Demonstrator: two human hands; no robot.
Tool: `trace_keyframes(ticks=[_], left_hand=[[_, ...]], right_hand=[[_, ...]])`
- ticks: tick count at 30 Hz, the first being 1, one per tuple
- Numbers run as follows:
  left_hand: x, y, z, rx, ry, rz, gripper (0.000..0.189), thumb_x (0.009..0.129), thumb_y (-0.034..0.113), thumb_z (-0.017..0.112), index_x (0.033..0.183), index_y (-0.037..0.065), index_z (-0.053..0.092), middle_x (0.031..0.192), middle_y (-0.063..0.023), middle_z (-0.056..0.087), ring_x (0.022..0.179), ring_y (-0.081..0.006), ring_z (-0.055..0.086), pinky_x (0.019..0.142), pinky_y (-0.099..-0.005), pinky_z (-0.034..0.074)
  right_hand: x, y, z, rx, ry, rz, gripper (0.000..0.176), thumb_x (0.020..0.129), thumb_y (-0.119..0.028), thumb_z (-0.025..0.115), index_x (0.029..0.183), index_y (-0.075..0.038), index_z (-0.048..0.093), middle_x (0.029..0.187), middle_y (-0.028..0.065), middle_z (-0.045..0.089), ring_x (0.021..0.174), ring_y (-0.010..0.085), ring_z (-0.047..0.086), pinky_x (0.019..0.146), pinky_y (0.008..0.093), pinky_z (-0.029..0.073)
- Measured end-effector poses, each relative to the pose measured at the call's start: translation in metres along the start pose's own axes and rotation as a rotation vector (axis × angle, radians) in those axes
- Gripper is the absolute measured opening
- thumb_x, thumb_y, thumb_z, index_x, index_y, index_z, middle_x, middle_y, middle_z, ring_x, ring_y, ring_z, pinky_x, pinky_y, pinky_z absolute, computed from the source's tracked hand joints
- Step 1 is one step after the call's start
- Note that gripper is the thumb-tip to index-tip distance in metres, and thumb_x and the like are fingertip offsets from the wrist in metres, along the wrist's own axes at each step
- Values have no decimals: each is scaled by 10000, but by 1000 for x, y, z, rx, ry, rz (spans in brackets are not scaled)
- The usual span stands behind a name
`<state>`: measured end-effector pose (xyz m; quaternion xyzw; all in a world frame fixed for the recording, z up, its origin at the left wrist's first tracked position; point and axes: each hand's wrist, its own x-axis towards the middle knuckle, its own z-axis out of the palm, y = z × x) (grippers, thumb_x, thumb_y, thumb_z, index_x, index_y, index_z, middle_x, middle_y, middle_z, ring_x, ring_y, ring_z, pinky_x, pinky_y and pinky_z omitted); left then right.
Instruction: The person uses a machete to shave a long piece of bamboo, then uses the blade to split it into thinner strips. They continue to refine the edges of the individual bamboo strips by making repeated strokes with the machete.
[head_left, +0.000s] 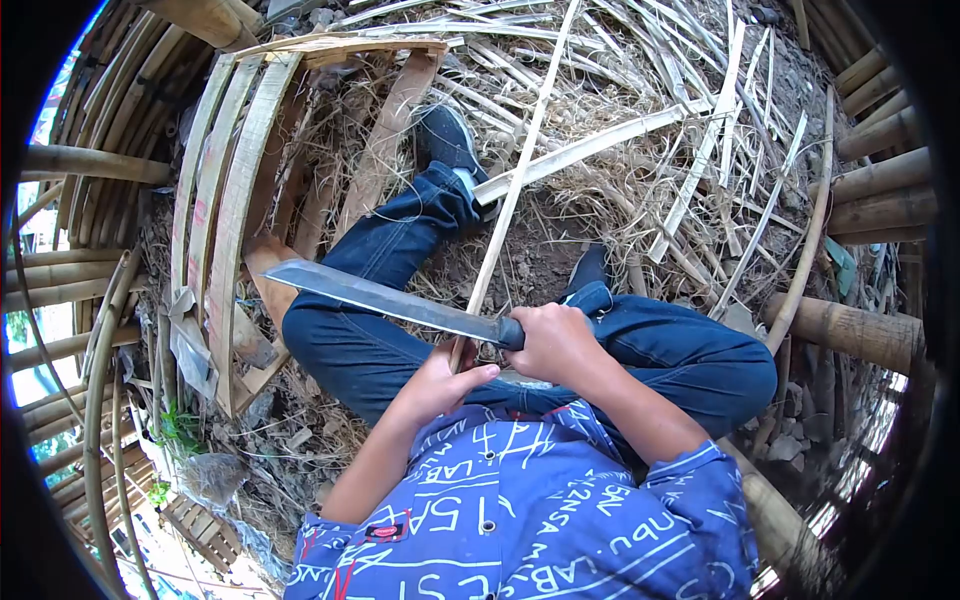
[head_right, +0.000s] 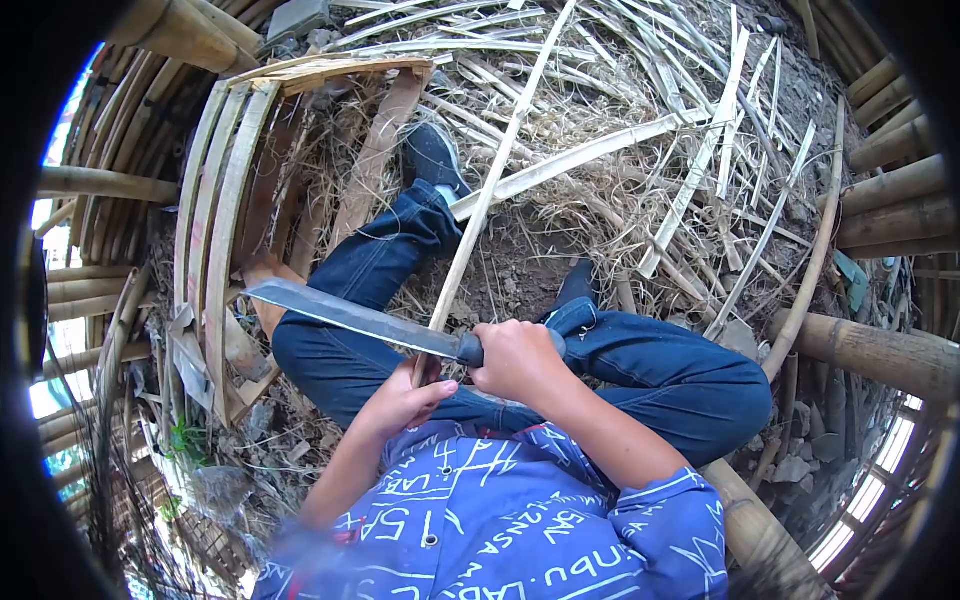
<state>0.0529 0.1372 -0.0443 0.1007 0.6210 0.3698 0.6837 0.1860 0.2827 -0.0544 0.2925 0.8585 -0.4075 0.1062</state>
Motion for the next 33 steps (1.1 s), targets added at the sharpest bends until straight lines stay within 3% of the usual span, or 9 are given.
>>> trace_keyframes(ticks=[2,6,12,17,18,23,26,29,33], left_hand=[[4,-15,1,117,53,181,351,816,181,755,810,88,416,601,40,427,427,-48,389,346,-240,299],[6,-29,2,259,98,163,367,809,129,755,774,118,390,619,56,409,551,-27,382,470,-215,315],[2,-26,5,149,98,148,361,805,55,737,798,117,382,630,60,409,567,-18,368,487,-211,310],[-24,-31,-1,141,39,54,372,796,48,743,801,112,377,632,56,416,559,-21,371,480,-217,325],[-23,-32,-1,182,40,72,370,791,73,755,800,104,387,633,51,422,562,-28,380,485,-220,338],[-11,-34,-7,90,41,62,371,783,72,760,790,98,390,624,49,429,562,-36,390,484,-230,345],[-10,-25,-9,264,114,88,363,777,69,762,797,91,400,623,44,435,562,-43,401,487,-237,351],[-15,-25,-7,316,126,66,352,773,39,749,798,85,401,621,43,419,563,-41,390,488,-235,342],[-35,-23,-6,358,114,81,360,766,15,735,796,87,383,627,38,405,563,-37,375,490,-230,328]], right_hand=[[3,5,-1,-103,9,26,251,643,-252,674,803,-59,683,703,206,661,710,388,661,695,472,541],[14,23,-6,-163,17,78,237,625,-246,678,773,-61,678,705,198,663,725,379,668,704,473,538],[30,37,-14,-352,11,105,260,617,-263,722,803,-87,672,771,171,685,779,348,682,727,448,532],[62,89,-62,-294,196,429,244,703,-200,672,866,-19,690,886,213,689,852,362,684,808,434,546],[69,113,-65,-282,251,434,240,714,-183,660,868,0,681,894,216,689,860,370,679,805,438,544],[71,107,-62,-265,268,368,222,713,-169,646,850,2,676,855,227,683,836,396,671,802,460,538],[49,78,-50,-155,152,290,190,696,-186,647,786,-21,675,761,225,661,815,395,657,787,474,526],[36,68,-36,-310,25,188,226,661,-215,672,820,-56,693,805,209,681,810,364,679,782,452,540],[59,107,-48,-300,205,304,228,665,-229,673,823,-66,693,843,182,687,840,352,677,800,444,535]])
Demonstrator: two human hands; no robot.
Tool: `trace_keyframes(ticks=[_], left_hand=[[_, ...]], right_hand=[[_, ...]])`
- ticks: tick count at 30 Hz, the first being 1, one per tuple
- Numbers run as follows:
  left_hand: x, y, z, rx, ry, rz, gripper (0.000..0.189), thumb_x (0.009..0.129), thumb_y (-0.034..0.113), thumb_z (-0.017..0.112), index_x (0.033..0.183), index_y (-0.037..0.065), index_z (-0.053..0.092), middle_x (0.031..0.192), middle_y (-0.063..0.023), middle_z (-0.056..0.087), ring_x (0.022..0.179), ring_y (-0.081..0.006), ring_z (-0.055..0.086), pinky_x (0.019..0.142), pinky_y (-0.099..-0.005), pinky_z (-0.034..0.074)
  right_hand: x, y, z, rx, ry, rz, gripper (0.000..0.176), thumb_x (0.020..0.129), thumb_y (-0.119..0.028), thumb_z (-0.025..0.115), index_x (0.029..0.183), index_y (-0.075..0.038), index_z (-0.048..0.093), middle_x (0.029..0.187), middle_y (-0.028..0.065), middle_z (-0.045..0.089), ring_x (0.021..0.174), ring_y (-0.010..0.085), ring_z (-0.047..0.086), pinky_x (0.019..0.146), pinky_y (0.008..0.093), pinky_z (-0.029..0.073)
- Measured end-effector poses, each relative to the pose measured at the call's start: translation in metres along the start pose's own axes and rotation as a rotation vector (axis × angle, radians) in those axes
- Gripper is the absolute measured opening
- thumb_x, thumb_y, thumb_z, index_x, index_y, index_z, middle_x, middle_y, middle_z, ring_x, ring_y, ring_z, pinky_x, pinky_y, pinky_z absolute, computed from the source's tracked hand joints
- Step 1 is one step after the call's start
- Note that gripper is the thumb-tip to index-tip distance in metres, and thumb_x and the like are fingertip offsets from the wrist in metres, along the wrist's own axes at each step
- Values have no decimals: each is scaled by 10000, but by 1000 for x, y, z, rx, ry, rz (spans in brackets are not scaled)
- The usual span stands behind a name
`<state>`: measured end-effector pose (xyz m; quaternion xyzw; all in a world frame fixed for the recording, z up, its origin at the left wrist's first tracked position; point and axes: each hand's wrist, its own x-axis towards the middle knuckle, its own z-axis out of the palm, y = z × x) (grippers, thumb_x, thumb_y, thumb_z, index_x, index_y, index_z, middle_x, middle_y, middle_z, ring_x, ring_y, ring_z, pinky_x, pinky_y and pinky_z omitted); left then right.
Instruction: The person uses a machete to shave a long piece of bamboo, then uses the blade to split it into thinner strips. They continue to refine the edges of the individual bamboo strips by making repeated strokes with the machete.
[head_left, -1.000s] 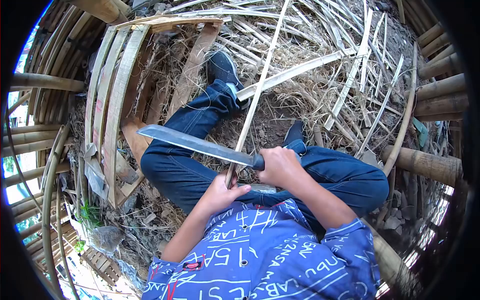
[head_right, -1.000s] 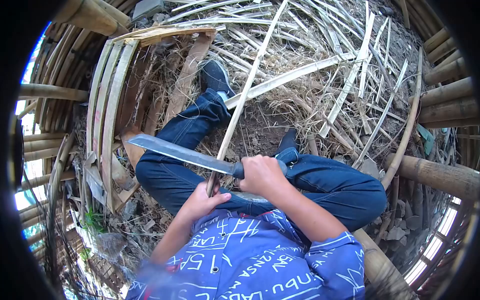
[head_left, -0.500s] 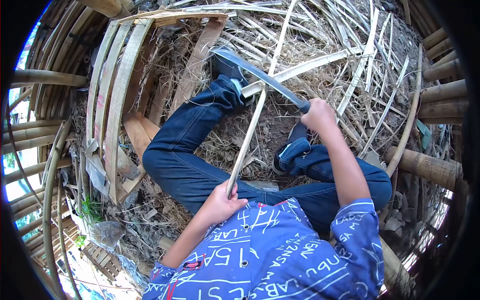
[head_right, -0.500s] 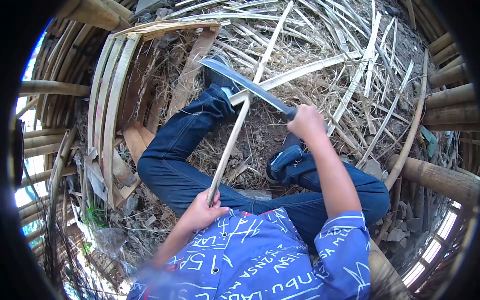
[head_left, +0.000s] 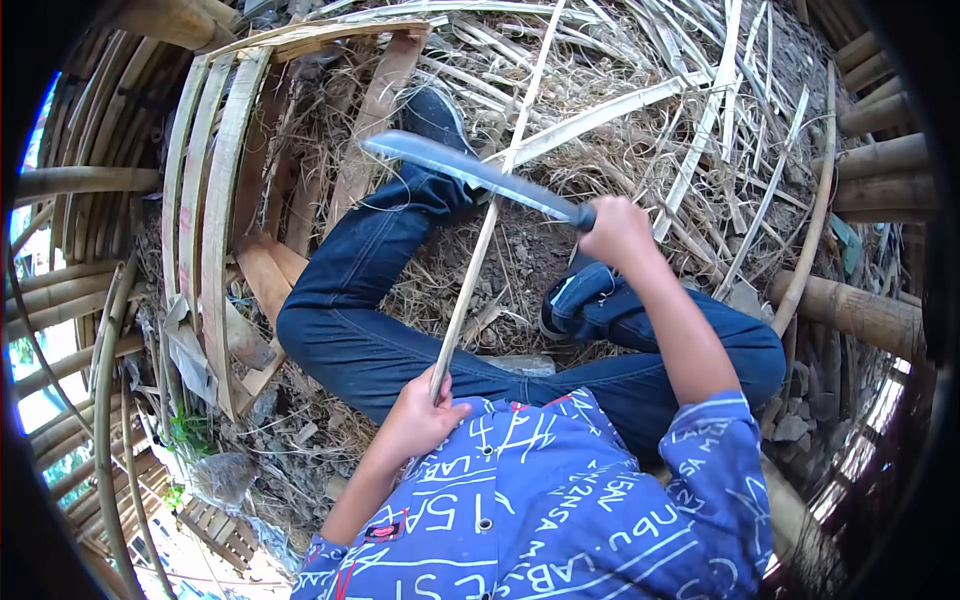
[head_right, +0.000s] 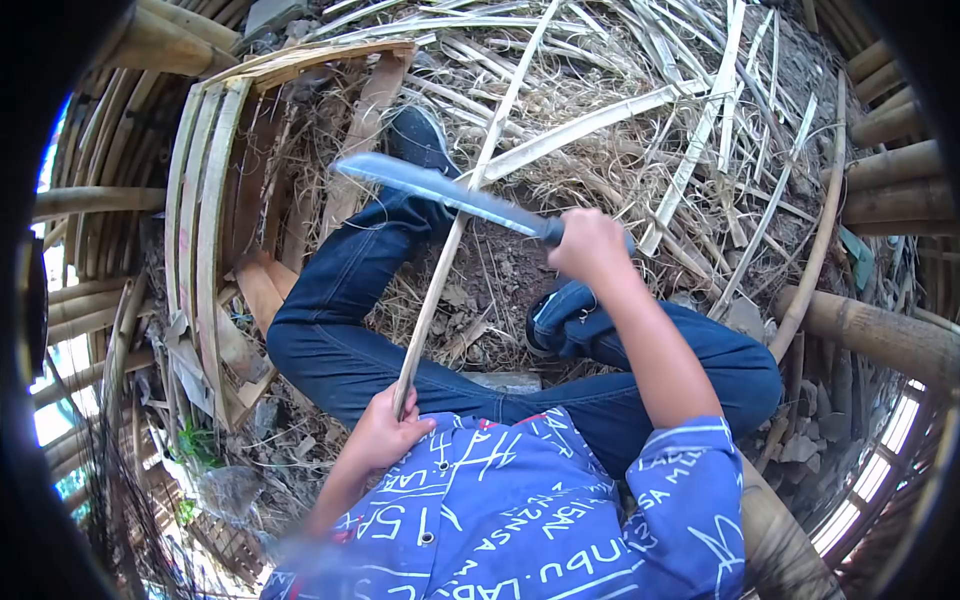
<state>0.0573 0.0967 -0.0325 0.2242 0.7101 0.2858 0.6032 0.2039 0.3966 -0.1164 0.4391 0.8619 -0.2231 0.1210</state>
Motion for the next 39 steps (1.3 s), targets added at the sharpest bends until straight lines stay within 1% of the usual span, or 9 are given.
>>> trace_keyframes(ticks=[10,12,15,19,25,27,30,35,39], left_hand=[[-2,-2,-20,-12,-15,4,384,752,-18,733,791,100,370,627,53,409,570,-26,369,493,-213,321],[-5,-7,-15,-32,-32,-4,368,754,-6,737,802,89,385,635,44,415,573,-34,380,496,-221,333],[-10,-10,-10,-72,-68,-6,352,755,5,742,818,77,403,641,34,424,575,-42,396,502,-229,349],[-6,-2,-14,-46,-23,0,363,760,8,742,817,84,392,630,42,421,579,-31,392,496,-224,342],[-14,-4,-18,-20,-75,-6,389,743,-24,741,798,105,378,632,55,417,571,-16,390,495,-215,330],[-19,-5,-14,11,-73,-29,384,737,-15,748,806,104,390,640,54,429,577,-17,393,502,-212,330],[-16,0,-13,-17,-76,-27,381,733,-8,752,808,103,396,645,57,440,583,-20,397,505,-212,334],[-12,-6,-18,-70,-111,-39,394,732,7,759,796,107,384,637,56,443,579,-20,396,505,-219,336],[-28,-1,-26,19,-143,-57,383,738,-1,752,805,95,387,657,44,432,597,-34,402,515,-218,351]], right_hand=[[-16,-22,10,79,18,-50,239,674,-218,661,859,-71,693,806,170,692,780,349,684,773,437,546],[-25,-22,4,-9,-43,-182,239,672,-219,663,855,-67,689,829,182,689,803,356,681,783,446,542],[5,7,2,42,14,42,233,667,-218,668,846,-70,687,852,197,684,827,365,676,789,453,540],[21,3,-3,-24,84,-1,231,671,-223,673,849,-77,687,873,203,682,858,363,674,797,452,537],[-10,-19,-14,-125,-85,-146,247,679,-223,661,869,-69,689,880,190,692,867,369,673,817,444,538],[17,10,-4,37,45,137,258,670,-238,672,850,-53,687,866,193,694,854,359,677,805,448,531],[34,24,0,-17,155,87,241,672,-215,654,842,-48,687,857,202,690,851,356,677,801,450,532],[-3,-13,-19,-66,-47,-68,220,673,-192,645,859,-89,699,915,185,691,883,347,670,846,445,517],[32,36,-10,-14,63,156,217,694,-220,674,867,-93,704,945,162,695,901,315,679,831,438,528]])
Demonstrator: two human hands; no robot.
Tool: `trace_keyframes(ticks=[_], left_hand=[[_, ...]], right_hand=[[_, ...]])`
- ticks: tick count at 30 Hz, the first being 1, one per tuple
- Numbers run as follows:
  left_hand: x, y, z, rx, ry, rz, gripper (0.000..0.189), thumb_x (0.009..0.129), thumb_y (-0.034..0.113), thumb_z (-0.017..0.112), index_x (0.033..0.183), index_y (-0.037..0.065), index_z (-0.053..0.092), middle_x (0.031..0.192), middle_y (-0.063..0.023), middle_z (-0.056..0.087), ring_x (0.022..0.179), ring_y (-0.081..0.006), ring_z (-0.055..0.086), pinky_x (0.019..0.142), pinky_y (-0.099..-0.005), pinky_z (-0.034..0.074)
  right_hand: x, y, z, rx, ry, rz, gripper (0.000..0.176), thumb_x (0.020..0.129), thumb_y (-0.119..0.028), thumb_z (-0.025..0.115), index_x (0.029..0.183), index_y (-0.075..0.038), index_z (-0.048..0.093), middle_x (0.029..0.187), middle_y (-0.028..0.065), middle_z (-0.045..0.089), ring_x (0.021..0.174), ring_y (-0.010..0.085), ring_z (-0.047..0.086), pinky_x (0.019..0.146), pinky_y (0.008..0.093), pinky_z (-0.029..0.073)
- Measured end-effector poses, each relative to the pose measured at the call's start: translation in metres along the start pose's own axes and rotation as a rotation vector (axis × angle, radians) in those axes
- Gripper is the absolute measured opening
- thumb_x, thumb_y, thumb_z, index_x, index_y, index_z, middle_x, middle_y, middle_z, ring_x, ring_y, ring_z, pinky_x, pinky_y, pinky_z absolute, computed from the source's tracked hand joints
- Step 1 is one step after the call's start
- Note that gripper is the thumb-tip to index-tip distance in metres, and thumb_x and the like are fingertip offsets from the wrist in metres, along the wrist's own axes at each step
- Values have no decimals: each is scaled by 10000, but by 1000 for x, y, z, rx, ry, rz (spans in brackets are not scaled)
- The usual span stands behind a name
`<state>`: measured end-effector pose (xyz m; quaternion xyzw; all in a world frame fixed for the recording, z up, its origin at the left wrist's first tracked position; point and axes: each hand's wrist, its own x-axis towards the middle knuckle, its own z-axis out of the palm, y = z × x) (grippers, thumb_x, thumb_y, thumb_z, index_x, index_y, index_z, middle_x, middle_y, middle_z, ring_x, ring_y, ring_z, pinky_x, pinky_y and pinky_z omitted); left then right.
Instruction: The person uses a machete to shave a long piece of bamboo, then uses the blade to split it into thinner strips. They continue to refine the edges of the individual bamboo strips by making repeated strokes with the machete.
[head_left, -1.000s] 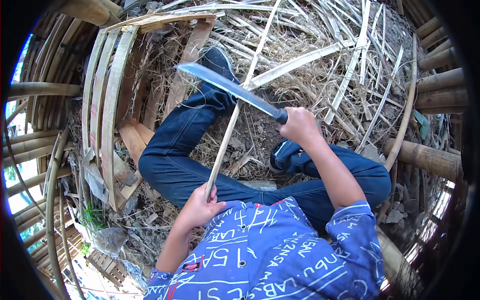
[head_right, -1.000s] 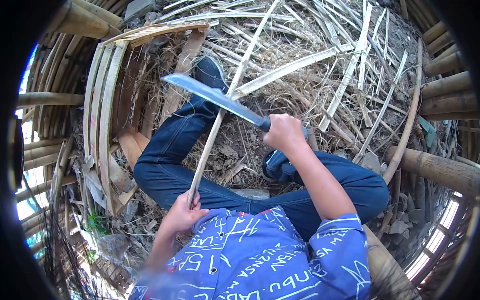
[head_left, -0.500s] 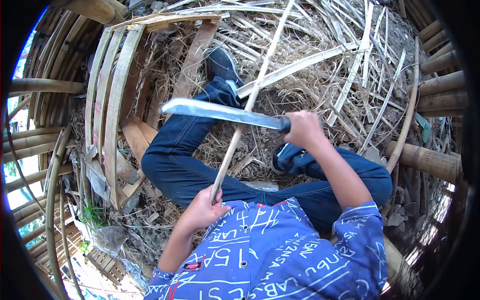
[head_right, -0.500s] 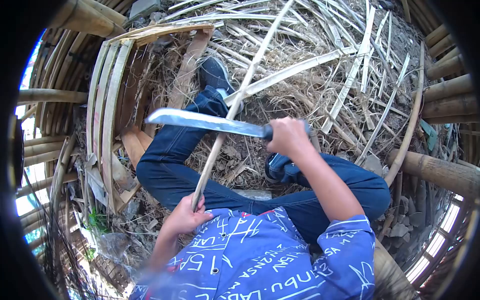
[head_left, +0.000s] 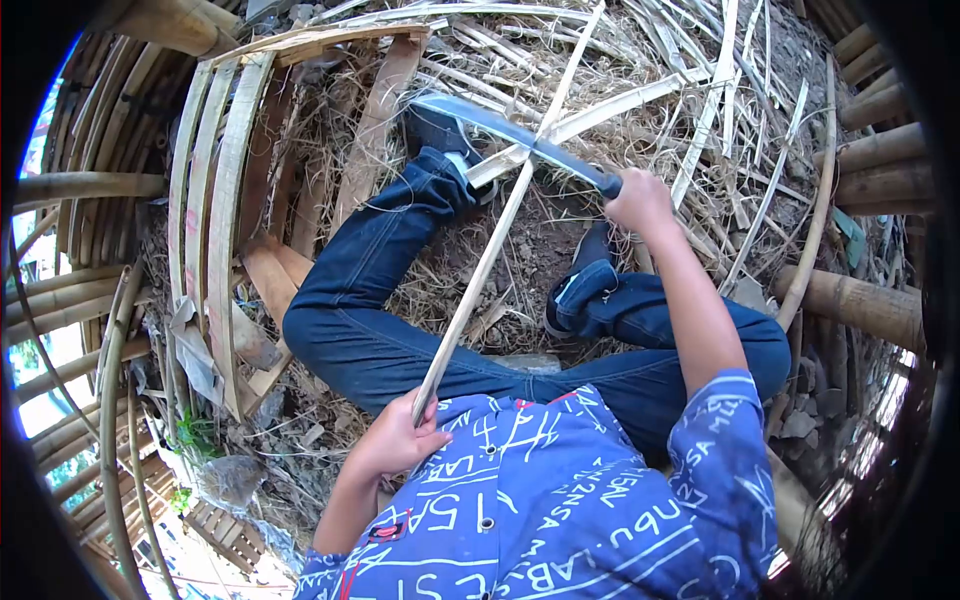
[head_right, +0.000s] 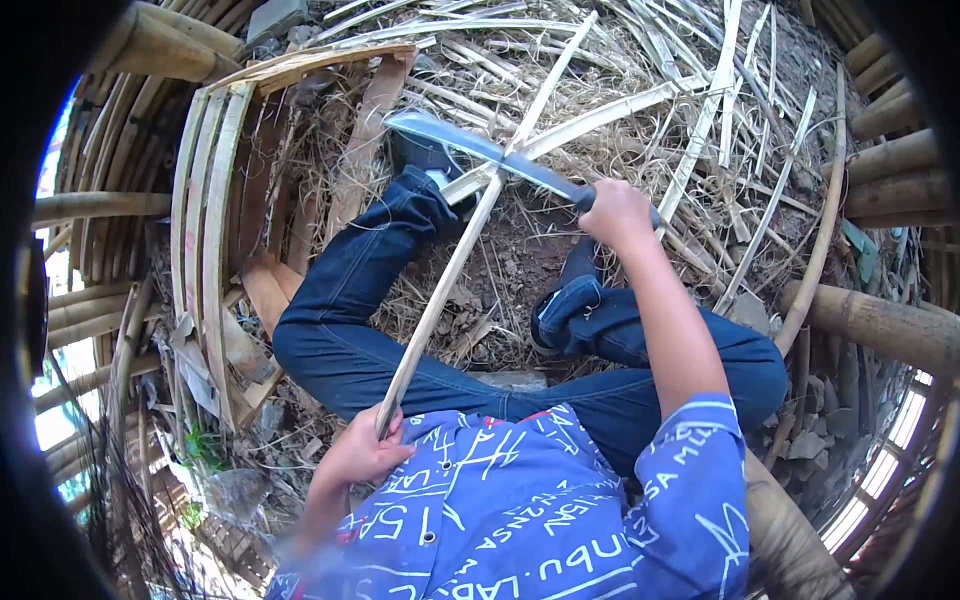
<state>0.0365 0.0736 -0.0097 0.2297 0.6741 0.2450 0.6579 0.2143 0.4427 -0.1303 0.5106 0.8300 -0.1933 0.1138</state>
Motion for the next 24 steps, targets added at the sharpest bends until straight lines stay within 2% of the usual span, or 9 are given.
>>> trace_keyframes(ticks=[6,10,12,16,18,20,22,23,24], left_hand=[[9,-16,-17,-111,-47,-43,386,734,-5,751,798,98,385,639,54,426,579,-31,393,509,-217,343],[2,-16,-15,-7,-52,11,417,721,-2,764,796,113,371,617,76,400,574,-15,362,506,-215,316],[-9,-17,-10,9,-47,1,414,705,4,773,807,108,386,628,72,405,581,-17,369,513,-217,325],[1,-13,-18,47,-30,-2,380,709,23,768,811,85,407,647,43,414,603,-52,385,532,-236,347],[1,-15,-20,48,-40,28,411,701,20,789,800,100,397,641,66,413,585,-22,368,517,-217,329],[-7,-9,-18,39,-70,-17,405,710,6,779,792,102,394,630,69,404,583,-22,363,519,-216,329],[-17,-9,-19,33,-78,-42,402,715,-7,770,791,103,391,624,69,405,582,-22,361,519,-215,329],[-20,-10,-19,30,-71,-48,403,716,-9,770,791,103,390,625,67,411,583,-22,365,520,-216,330],[-21,-10,-19,27,-64,-49,403,716,-11,769,791,104,389,626,65,417,584,-23,368,520,-216,331]], right_hand=[[-4,-11,2,-37,127,-92,254,668,-196,657,880,-59,688,858,202,683,876,350,672,823,437,530],[-26,-16,-1,0,-73,-290,267,671,-198,649,892,-53,686,880,201,688,872,359,673,807,454,532],[5,18,7,14,-12,-2,271,669,-201,654,888,-45,683,893,201,690,869,363,673,805,467,532],[0,1,7,14,57,-35,262,676,-191,633,872,-24,676,893,218,685,870,387,668,825,472,528],[-20,-7,9,31,58,-138,258,669,-185,627,868,-27,676,906,222,680,876,392,666,829,478,526],[-33,-15,-8,-31,-100,-248,256,668,-198,650,875,-51,685,899,208,685,869,369,674,819,464,532],[-21,-3,-10,-155,10,-189,234,677,-210,668,870,-80,695,873,182,697,852,332,686,806,446,539],[-2,12,-6,-11,0,31,232,693,-210,665,882,-80,698,870,168,702,856,317,690,810,437,539],[12,26,3,-43,61,66,249,699,-215,659,897,-68,694,893,174,701,871,327,687,823,437,536]])
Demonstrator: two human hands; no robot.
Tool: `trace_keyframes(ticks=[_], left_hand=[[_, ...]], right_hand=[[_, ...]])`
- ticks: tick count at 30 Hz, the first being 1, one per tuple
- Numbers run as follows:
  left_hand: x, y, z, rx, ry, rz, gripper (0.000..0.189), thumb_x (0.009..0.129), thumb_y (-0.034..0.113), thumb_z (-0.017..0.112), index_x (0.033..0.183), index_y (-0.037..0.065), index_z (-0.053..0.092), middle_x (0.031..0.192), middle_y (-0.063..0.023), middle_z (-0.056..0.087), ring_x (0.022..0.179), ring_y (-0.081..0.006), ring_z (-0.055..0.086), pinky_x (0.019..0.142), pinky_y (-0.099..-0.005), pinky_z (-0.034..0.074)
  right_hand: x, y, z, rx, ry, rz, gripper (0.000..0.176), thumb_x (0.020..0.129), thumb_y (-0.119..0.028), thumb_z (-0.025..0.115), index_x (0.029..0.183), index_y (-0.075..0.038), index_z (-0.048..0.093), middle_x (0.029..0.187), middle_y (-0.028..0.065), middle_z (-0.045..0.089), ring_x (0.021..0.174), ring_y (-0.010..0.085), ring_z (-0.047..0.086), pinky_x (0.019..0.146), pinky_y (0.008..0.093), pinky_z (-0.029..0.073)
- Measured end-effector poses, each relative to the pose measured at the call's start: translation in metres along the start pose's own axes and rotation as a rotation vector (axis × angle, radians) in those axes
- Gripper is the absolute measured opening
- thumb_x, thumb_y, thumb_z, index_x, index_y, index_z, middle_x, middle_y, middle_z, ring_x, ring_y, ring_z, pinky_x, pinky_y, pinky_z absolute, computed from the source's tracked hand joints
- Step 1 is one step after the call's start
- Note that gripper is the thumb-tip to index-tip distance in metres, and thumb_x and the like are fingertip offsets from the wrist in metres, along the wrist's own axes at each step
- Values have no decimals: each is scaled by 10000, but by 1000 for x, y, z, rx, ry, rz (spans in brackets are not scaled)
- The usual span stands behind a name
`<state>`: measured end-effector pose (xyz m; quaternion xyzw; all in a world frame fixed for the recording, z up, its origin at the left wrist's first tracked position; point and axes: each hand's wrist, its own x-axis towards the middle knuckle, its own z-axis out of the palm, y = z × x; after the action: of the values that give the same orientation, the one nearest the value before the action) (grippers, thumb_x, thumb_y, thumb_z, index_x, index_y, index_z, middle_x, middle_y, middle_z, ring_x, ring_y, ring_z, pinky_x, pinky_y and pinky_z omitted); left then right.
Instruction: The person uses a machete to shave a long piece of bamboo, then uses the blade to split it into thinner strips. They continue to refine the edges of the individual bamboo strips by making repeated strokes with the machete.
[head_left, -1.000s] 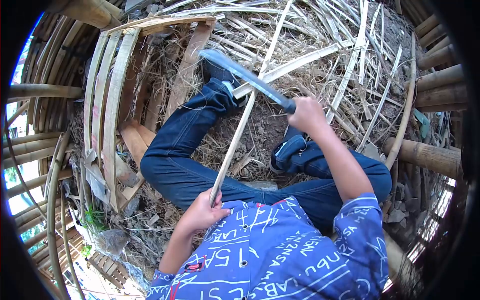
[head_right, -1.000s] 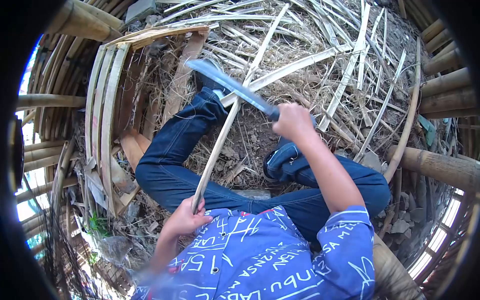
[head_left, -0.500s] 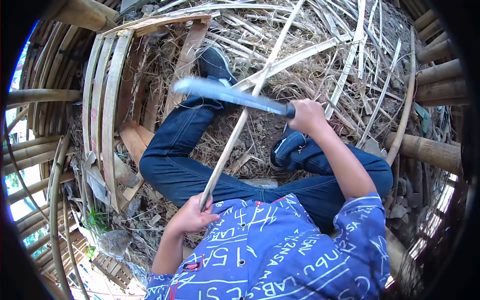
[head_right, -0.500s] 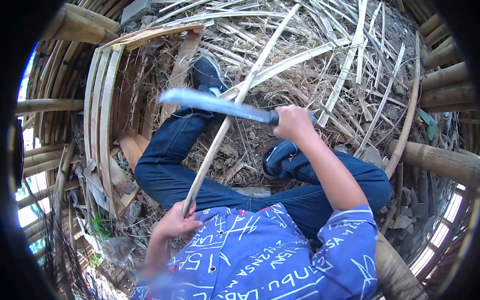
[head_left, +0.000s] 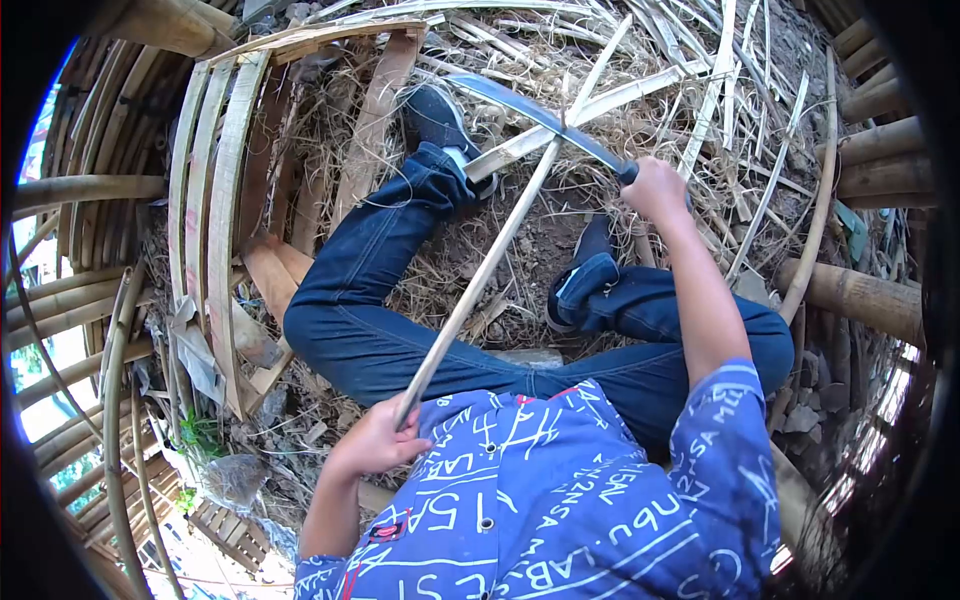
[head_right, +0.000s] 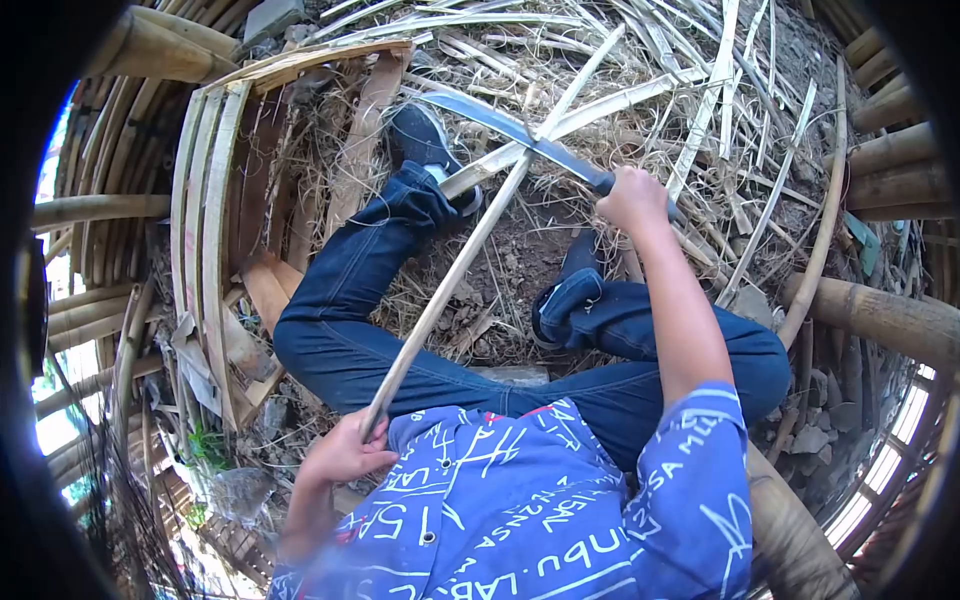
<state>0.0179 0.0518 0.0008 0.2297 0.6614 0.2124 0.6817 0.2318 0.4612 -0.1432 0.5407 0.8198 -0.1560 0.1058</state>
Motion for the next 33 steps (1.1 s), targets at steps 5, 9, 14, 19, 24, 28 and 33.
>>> trace_keyframes(ticks=[5,9,14,19,24,28,33], left_hand=[[-1,-12,-15,-1,-51,10,384,713,14,771,797,91,404,639,63,404,584,-33,374,511,-218,325],[-21,0,-15,-5,-59,-22,390,711,9,780,823,85,414,639,65,400,576,-29,368,506,-214,316],[-22,2,-17,14,-44,-29,390,712,7,783,839,81,421,634,71,393,575,-28,366,504,-219,319],[-25,-3,-33,44,-21,-84,343,768,77,780,778,71,437,612,54,413,519,-35,379,454,-230,340],[1,-3,-22,-252,78,-250,340,963,298,585,737,70,472,592,58,420,469,-44,369,400,-237,310],[19,-13,-2,-97,216,-18,341,1024,316,446,770,89,467,601,58,397,499,-42,347,433,-230,291],[41,-15,-4,-2,239,-19,402,1025,296,446,741,15,498,613,25,444,595,-78,403,525,-290,368]], right_hand=[[-15,-18,-15,-76,38,-140,265,714,-221,635,909,-49,687,904,191,693,882,342,679,824,442,533],[-12,-2,-30,-55,-38,-66,269,708,-226,661,927,-75,694,933,176,695,886,320,683,833,427,533],[10,1,-14,-107,54,-101,277,698,-240,670,923,-81,696,914,181,692,903,317,681,826,421,534],[-7,-25,-15,-56,95,-200,239,662,-196,645,857,-67,693,829,173,692,810,349,685,761,448,543],[-36,-42,-12,-80,64,-277,239,659,-192,648,859,-67,689,830,176,689,803,348,682,752,452,543],[-53,-43,4,-15,12,-183,244,656,-201,664,864,-75,682,843,184,685,815,334,684,744,440,545],[-92,-70,1,-36,-238,-417,293,662,-240,694,916,-93,687,846,176,690,804,307,690,734,416,544]])
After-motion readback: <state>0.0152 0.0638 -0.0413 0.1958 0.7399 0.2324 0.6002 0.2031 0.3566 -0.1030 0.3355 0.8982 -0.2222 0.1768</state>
